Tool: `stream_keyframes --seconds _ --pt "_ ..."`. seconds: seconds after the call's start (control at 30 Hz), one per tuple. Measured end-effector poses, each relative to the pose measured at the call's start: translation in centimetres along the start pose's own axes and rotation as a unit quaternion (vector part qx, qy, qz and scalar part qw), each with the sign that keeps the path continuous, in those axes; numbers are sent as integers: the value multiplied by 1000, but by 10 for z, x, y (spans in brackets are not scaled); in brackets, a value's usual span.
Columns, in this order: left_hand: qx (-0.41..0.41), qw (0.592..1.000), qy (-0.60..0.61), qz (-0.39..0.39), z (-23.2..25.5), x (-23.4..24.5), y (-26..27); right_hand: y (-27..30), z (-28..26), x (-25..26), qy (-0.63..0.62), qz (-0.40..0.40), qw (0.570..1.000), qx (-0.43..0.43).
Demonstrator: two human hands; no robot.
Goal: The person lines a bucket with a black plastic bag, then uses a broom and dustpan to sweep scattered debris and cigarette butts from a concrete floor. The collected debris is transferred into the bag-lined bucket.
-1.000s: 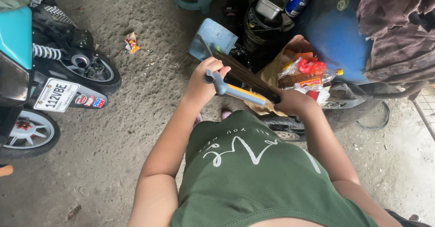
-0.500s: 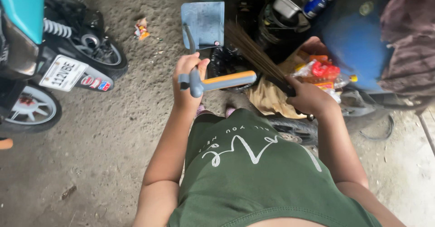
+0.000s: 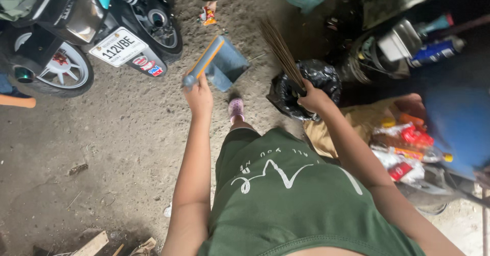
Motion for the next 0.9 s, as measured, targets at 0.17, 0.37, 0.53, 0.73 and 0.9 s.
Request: stream_keyframes --seconds 0.17,0.37,0.53,0.73,0.9 --pt "55 997 -51 -12 -159 -31 -52 -146 -29 -64 -33 -44 994 -89" --pt "129 991 -4 -20 -288 -66 -60 -263 -72 -115 -85 -83 976 -180" --pt "135 991 -1 -6 -335 -71 -58 -274 -152 -167 -8 -136 990 -23" --pt "155 988 -17 18 -343 -36 -61 -213 -160 -140 16 -175 983 47" --pt "235 970 -13 60 -324 -1 -33 -212 -136 -99 95 -167 981 5"
Point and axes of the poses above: each hand's wrist, its own y-axis away from the middle knuckle, its own x-axis out of the back of the hand, z = x × y, the point moved 3 cm from there along -y, towards the middle knuckle, and after that the axes turned 9 degrees about y, right-handed, at the moved point
